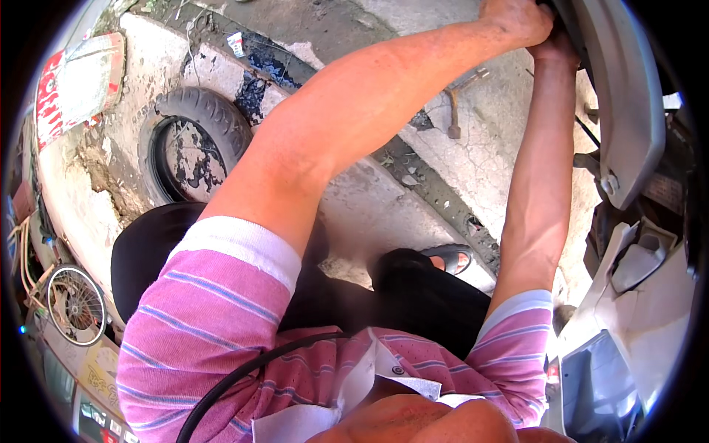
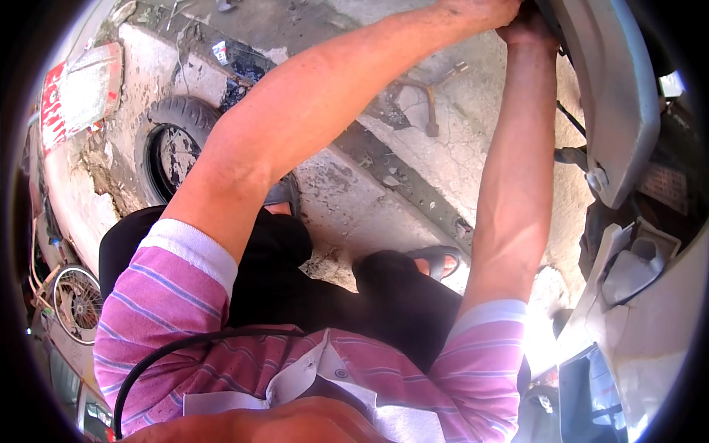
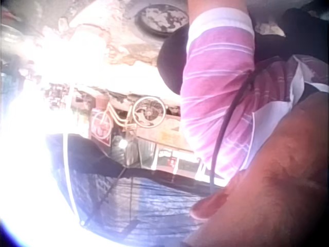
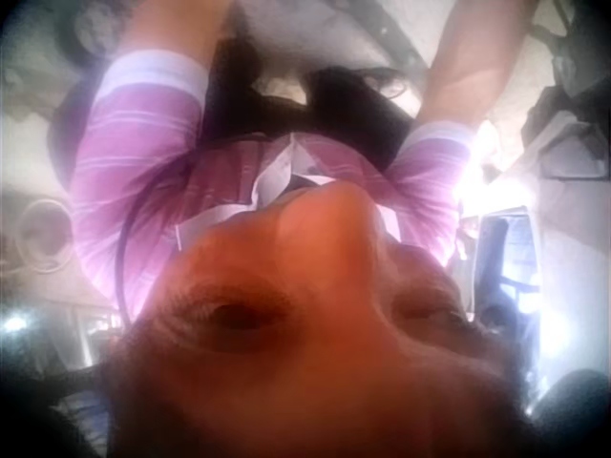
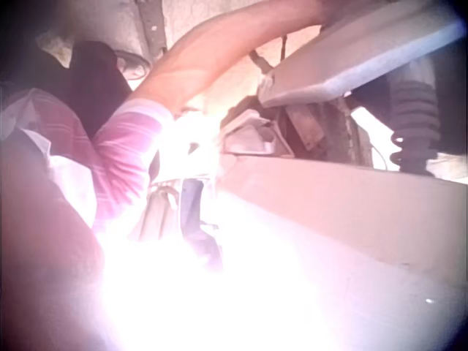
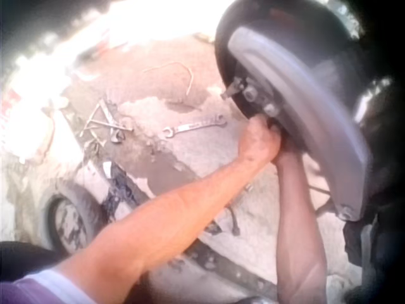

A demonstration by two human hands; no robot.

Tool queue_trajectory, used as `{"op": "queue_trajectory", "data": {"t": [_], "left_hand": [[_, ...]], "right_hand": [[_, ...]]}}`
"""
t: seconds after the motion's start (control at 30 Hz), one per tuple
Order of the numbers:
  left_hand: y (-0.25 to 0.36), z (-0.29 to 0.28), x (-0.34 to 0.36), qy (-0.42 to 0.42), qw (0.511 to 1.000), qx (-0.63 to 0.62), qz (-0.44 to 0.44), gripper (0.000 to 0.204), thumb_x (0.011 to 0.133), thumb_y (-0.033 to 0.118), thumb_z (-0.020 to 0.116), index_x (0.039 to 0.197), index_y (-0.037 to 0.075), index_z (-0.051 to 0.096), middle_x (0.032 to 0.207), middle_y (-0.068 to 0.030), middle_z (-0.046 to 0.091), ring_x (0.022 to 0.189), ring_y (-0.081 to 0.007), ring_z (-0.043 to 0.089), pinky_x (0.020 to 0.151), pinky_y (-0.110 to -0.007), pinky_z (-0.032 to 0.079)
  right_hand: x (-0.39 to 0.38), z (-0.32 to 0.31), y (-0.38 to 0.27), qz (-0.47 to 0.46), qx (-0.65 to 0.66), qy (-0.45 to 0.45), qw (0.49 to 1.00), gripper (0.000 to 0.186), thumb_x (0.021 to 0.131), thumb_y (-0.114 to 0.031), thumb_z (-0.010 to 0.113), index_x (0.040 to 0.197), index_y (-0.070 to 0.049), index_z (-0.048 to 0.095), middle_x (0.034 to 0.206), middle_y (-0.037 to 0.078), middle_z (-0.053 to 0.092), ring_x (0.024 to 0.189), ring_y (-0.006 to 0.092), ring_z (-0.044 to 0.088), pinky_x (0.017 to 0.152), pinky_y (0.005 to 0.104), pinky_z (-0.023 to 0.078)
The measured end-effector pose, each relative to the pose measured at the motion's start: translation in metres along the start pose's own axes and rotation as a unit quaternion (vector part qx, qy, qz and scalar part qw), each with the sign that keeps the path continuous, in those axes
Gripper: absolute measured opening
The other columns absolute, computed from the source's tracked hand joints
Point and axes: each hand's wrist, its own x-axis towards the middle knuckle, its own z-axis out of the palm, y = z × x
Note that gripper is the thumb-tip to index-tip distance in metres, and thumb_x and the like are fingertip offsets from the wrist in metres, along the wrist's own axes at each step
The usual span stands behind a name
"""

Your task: The person works on the rear wheel assembly of a scooter, removing small parts and a cable before using a tool to loosen the main assembly and then lifting the scooter to free the rear tire.

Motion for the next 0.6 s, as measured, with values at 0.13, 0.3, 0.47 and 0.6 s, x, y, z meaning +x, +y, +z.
{"op": "queue_trajectory", "data": {"t": [0.13,0.3,0.47,0.6], "left_hand": [[0.001,-0.01,0.0,-0.003,1.0,-0.003,-0.009,0.026,0.091,0.018,0.06,0.104,-0.003,0.07,0.099,-0.0322,0.07,0.099,-0.0475,0.069,0.088,-0.052,0.054],[0.001,-0.013,-0.002,-0.008,1.0,-0.016,0.004,0.027,0.091,0.018,0.06,0.106,-0.003,0.071,0.102,-0.0315,0.07,0.101,-0.0474,0.068,0.09,-0.051,0.053],[-0.001,-0.016,-0.001,-0.006,1.0,-0.016,0.011,0.027,0.091,0.018,0.06,0.106,-0.003,0.07,0.103,-0.0322,0.07,0.102,-0.048,0.068,0.09,-0.052,0.053],[-0.002,-0.012,0.002,-0.028,0.999,-0.007,-0.02,0.028,0.09,0.018,0.061,0.107,-0.004,0.069,0.103,-0.0333,0.069,0.102,-0.0487,0.067,0.091,-0.053,0.053]], "right_hand": [[-0.006,0.004,0.008,0.055,0.29,-0.045,0.954,0.058,0.11,-0.04,0.035,0.155,-0.004,0.038,0.159,0.013,0.042,0.146,0.0285,0.038,0.124,0.0404,0.026],[-0.023,0.049,0.028,0.007,0.193,-0.003,0.981,0.057,0.11,-0.039,0.034,0.155,-0.004,0.038,0.159,0.013,0.042,0.146,0.0286,0.037,0.124,0.0408,0.025],[-0.027,0.067,0.033,-0.013,0.116,0.023,0.993,0.057,0.11,-0.039,0.034,0.155,-0.004,0.039,0.159,0.013,0.042,0.146,0.0289,0.038,0.124,0.0411,0.026],[-0.029,0.067,0.028,-0.019,0.091,0.034,0.995,0.057,0.11,-0.04,0.034,0.155,-0.004,0.039,0.159,0.013,0.043,0.145,0.0291,0.038,0.124,0.0413,0.026]]}}
